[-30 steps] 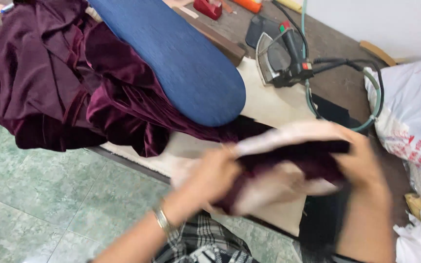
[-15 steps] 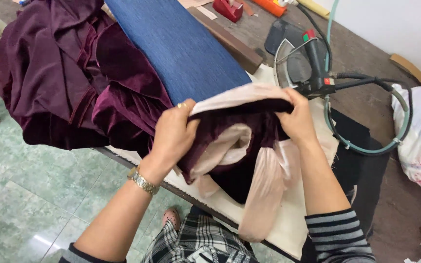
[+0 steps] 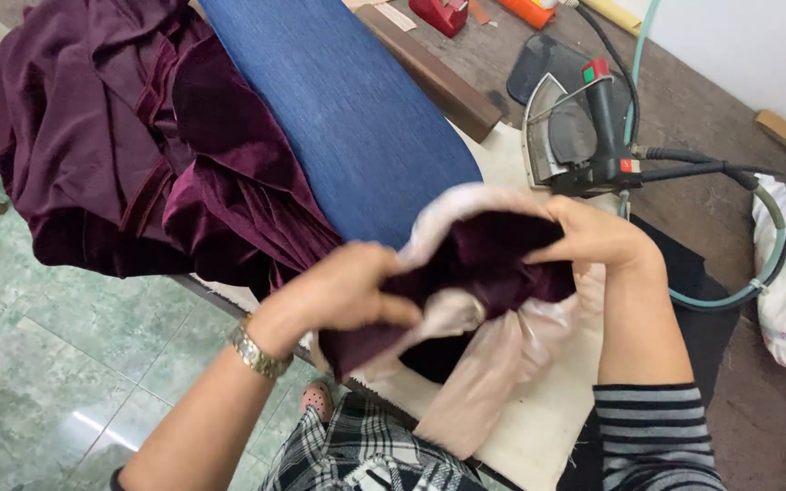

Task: Pressing and shaping velvet and pleated fabric components using a steam iron on an ironing board.

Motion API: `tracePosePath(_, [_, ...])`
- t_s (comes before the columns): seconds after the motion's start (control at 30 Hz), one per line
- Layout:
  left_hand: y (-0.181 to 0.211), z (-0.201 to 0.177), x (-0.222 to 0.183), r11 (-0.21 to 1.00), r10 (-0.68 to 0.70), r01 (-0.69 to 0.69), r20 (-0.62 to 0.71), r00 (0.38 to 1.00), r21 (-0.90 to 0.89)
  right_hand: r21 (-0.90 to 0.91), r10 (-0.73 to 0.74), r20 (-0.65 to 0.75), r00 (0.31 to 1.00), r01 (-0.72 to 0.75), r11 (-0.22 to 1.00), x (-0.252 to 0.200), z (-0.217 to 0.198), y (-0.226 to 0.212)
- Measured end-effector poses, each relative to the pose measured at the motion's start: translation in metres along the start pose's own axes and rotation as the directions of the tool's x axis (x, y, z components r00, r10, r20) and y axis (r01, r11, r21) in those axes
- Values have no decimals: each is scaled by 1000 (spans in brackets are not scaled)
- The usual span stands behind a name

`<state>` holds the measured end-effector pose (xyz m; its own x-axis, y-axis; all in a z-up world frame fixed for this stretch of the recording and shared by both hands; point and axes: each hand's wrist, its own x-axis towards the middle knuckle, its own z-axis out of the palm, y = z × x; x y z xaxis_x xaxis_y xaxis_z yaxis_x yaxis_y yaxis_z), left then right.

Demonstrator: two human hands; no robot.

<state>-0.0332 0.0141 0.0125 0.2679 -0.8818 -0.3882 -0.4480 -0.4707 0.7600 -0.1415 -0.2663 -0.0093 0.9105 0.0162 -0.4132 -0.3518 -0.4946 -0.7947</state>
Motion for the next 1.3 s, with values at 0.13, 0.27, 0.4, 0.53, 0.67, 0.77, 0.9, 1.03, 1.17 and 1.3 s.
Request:
tracePosePath(0.13, [-22, 27, 15, 994, 17, -20, -29, 999, -110, -6, -18, -15, 1000, 18, 1000, 16, 9, 38])
tracePosePath(0.27, [-26, 48, 18, 920, 26, -86, -159, 987, -383, -114, -64, -246, 967, 37, 993, 38, 26, 68])
tracePosePath(0.4, [-59, 98, 35, 667, 50, -192, -214, 975, -720, -82, -56, -345, 937, 29, 996, 38, 35, 74])
tracePosePath(0.53, [-69, 124, 45, 384, -20, -186, -209, 978, -904, 37, -64, -409, 910, 87, 996, 33, 36, 70])
tracePosePath(0.67, [-58, 105, 33, 468, -84, -188, -255, 963, -863, -53, -169, -447, 879, 163, 985, 38, 33, 85])
tracePosePath(0.77, [-67, 98, 28, 800, -89, -146, -356, 930, -582, -60, -178, -472, 864, 170, 984, 35, 34, 73])
tracePosePath(0.9, [-57, 64, 20, 994, -112, 95, -403, 909, -62, -108, -203, -528, 824, 171, 979, 34, 27, 75])
tracePosePath(1.03, [-45, 27, 18, 981, -113, 174, -473, 874, 88, -76, -197, -548, 813, 187, 980, 46, 21, 75])
tracePosePath(1.17, [-37, -1, 18, 977, -114, 200, -608, 786, 76, -96, -237, -611, 755, 226, 969, 55, 18, 61])
tracePosePath(1.3, [-60, 7, 36, 886, 203, 223, -772, 602, 406, -38, -195, -600, 776, 216, 976, 75, 23, 57])
